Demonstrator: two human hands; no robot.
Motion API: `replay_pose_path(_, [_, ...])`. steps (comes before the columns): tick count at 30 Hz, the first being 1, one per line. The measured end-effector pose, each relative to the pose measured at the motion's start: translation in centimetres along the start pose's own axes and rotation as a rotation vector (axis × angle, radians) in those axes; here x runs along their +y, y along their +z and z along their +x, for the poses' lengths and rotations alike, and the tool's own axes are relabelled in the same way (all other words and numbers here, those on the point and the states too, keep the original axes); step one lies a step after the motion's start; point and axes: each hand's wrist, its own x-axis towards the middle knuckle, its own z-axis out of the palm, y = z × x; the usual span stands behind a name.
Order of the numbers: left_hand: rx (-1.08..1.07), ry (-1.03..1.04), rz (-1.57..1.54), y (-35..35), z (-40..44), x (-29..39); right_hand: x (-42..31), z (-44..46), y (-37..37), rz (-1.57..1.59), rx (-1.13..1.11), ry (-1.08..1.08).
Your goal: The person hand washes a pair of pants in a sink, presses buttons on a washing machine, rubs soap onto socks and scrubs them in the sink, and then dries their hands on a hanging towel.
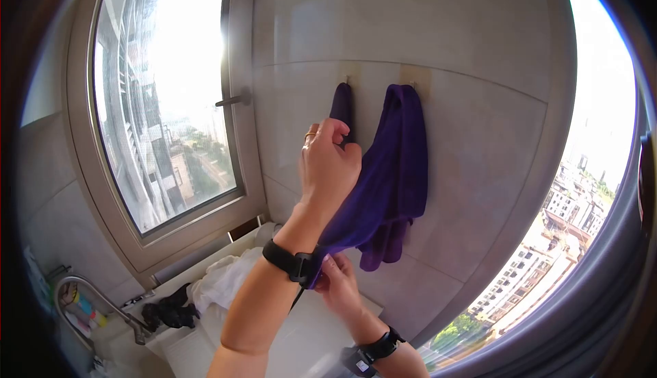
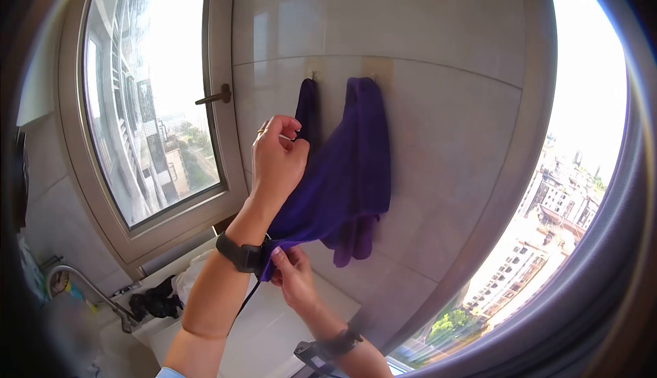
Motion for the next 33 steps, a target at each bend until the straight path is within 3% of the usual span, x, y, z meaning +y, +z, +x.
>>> replay_pose_path(4, [0.013, -0.002, -0.106, -0.2, -0.4, 0.1, 0.1, 0.2, -0.3, 0.139, 0.116, 0.056])
replay_pose_path(6, [-0.008, -0.017, -0.186, -0.7, -0.7, 0.3, 0.4, 0.3, -1.8, 0.132, -0.042, 0.055])
replay_pose_path(9, [-0.114, -0.256, -0.613, -2.4, -1.0, 0.2, 0.9, 0.3, -3.8, 0.174, -0.098, 0.03])
replay_pose_path(13, [-0.243, -0.599, -0.801, -4.7, -1.7, 0.3, -1.3, 0.0, -5.1, 0.049, -0.107, 0.002])
replay_pose_path(20, [-0.353, -0.498, -0.924, -6.3, -2.0, 1.5, -3.1, 0.3, -6.9, -0.068, -0.474, 0.022])
replay_pose_path(25, [-0.355, -0.379, -0.892, -5.6, -1.8, 3.0, -1.4, -0.3, -6.6, -0.307, -0.395, -0.057])
replay_pose_path(29, [-0.328, -0.327, -0.894, -4.8, -1.6, 3.1, -0.7, 0.0, -6.6, -0.425, -0.536, -0.03])
replay_pose_path(33, [-0.283, -0.327, -0.869, -3.2, -1.8, 3.0, -2.8, -1.1, -3.4, -0.348, -0.554, -0.046])
